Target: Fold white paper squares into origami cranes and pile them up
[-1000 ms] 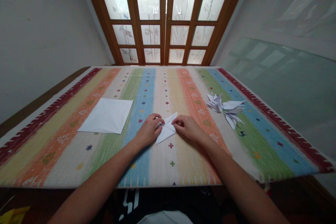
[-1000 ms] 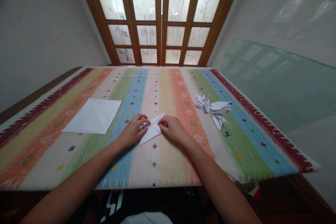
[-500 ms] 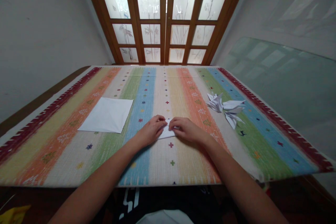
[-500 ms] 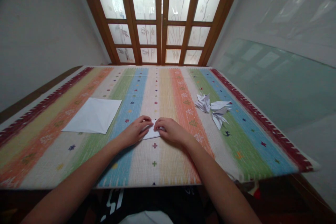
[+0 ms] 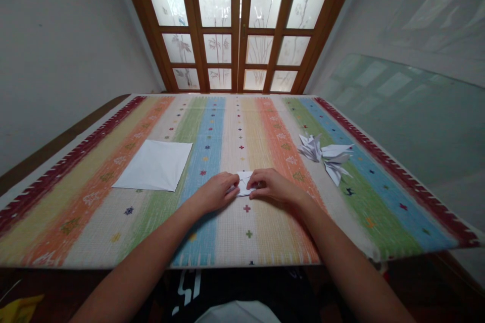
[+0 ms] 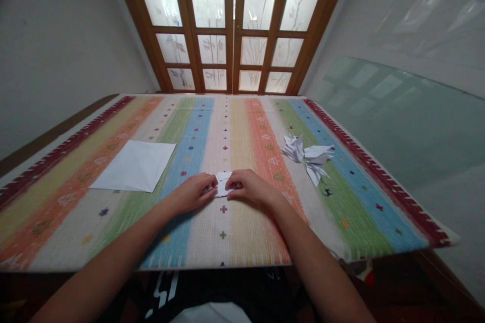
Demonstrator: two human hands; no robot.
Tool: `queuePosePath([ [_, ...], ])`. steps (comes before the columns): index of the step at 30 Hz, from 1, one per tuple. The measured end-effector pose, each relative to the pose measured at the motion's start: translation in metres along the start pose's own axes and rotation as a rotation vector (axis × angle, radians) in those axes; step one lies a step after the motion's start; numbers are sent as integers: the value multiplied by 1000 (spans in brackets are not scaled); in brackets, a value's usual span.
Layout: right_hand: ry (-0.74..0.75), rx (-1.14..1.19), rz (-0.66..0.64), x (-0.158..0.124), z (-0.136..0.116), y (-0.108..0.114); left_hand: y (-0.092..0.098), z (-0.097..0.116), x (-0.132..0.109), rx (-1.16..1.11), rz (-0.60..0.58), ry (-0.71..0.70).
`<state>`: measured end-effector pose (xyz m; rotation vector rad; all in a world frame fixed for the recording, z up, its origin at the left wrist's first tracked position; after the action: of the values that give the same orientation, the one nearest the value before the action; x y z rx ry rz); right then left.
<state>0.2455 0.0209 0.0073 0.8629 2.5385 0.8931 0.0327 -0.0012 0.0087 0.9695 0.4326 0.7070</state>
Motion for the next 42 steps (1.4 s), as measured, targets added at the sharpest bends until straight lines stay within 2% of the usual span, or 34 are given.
queuePosePath([
  [6,11,22,-18,-1,3,3,0,3,0,-9,-63,-49],
  [10,22,36,-32,-2,10,4,-1,2,0,-44,-96,-19],
  [23,20,143,-27,-1,22,9,1,-7,2,-162,-98,2],
  [30,17,53,0,-2,11,11,6,-3,2,-166,-88,-8],
  [36,-17,-54,86,2,4,6,4,0,2,-135,-70,-13],
  [42,16,-146,152,8,2,-1,3,0,2,-94,-41,26],
])
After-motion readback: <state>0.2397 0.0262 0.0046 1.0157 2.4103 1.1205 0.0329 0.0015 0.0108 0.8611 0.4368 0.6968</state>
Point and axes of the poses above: each hand's wrist, its own x-axis towards the middle knuckle, its own y-axis out of the back of the hand, z = x × y, the point moved 3 cm from there along x, towards the middle knuckle, and after that the axes turned 11 degrees about -z, right-handed, at the moved point
